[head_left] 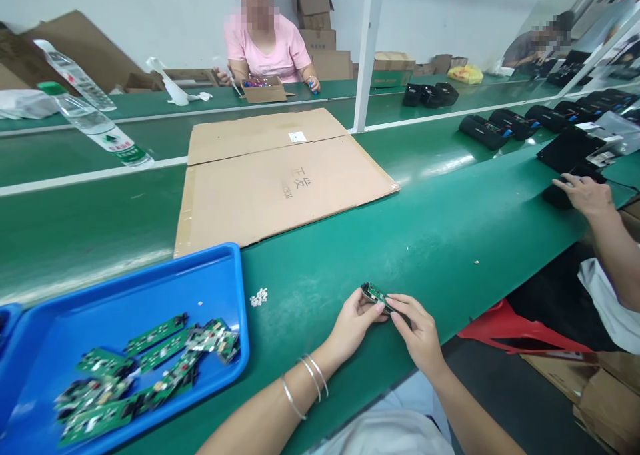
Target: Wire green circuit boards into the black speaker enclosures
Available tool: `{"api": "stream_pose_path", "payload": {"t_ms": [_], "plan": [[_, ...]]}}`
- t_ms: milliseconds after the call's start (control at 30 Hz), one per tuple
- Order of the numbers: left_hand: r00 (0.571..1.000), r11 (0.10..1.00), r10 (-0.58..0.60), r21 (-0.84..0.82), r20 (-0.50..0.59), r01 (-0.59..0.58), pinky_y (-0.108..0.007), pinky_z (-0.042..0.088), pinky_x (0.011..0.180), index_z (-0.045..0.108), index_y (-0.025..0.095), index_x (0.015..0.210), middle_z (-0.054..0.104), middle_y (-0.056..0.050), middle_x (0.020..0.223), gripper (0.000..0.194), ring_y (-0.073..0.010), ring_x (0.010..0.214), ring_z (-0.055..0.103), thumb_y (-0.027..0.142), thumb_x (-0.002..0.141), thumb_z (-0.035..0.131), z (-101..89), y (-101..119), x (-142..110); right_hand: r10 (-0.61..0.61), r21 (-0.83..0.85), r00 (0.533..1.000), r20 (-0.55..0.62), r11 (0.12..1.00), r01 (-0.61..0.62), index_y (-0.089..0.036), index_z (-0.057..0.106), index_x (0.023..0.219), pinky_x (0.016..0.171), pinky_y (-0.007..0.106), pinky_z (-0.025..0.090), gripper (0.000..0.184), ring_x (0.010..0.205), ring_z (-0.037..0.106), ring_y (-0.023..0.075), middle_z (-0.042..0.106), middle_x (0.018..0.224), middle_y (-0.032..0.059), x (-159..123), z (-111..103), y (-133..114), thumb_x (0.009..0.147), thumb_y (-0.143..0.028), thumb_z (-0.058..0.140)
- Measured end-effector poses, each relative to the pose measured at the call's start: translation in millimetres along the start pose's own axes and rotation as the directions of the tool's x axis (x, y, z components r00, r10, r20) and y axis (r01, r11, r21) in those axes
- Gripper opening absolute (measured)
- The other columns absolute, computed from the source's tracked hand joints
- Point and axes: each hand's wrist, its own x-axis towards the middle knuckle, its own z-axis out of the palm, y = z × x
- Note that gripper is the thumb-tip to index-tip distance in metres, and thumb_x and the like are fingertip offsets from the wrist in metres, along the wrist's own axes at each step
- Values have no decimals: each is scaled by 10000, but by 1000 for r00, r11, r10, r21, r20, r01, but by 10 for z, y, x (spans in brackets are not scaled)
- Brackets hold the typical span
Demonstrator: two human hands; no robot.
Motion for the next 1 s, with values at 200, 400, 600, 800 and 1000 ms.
{"api": "stream_pose_path", "payload": {"t_ms": [200, 400, 600, 800, 1000], "plan": [[1000, 999, 9, 50, -13, -9, -287, 543, 722, 582, 156, 916, 616, -20, 861, 352, -172, 834, 609, 408, 717, 724, 23, 7, -6, -116, -90, 993, 9, 989, 117, -328, 662, 1115, 864, 363, 526, 294, 1001, 619, 216, 650, 1109, 39, -51, 31, -11, 851, -224, 584], [999, 984, 4, 177, 54, -13, -298, 538, 699, 591, 157, 1002, 601, -85, 1041, 361, -195, 838, 644, 396, 750, 691, 9, 25, -13, -215, -270, 975, -58, 944, 192, -317, 634, 1162, 881, 362, 515, 302, 1013, 613, 208, 653, 1117, 34, 95, -211, 109, 892, -233, 530], [998, 964, 23, 263, 59, -38, -315, 521, 742, 539, 186, 1043, 568, -88, 1089, 362, -182, 836, 644, 401, 775, 653, -14, -2, -9, -276, -595, 902, -333, 803, 27, -216, 675, 1097, 880, 444, 483, 360, 947, 616, 248, 673, 1027, 104, 574, -1036, 620, 931, -402, 415], [995, 936, -13, 351, 99, -22, -316, 506, 797, 524, 180, 1033, 538, -85, 1125, 270, -176, 894, 622, 355, 831, 567, -26, 8, -23, -297, -676, 880, -370, 736, -35, -175, 690, 1052, 869, 446, 464, 445, 941, 573, 260, 654, 1006, 138, 723, -1428, 992, 925, -457, 371], [989, 917, 3, 394, 145, -60, -313, 502, 791, 536, 182, 1003, 562, -69, 1056, 197, -181, 901, 620, 299, 845, 533, -37, -29, -1, -276, -713, 899, -340, 699, -55, -185, 663, 1090, 892, 454, 437, 377, 1004, 498, 272, 641, 1006, 127, 691, -1405, 1084, 897, -426, 448]]}}
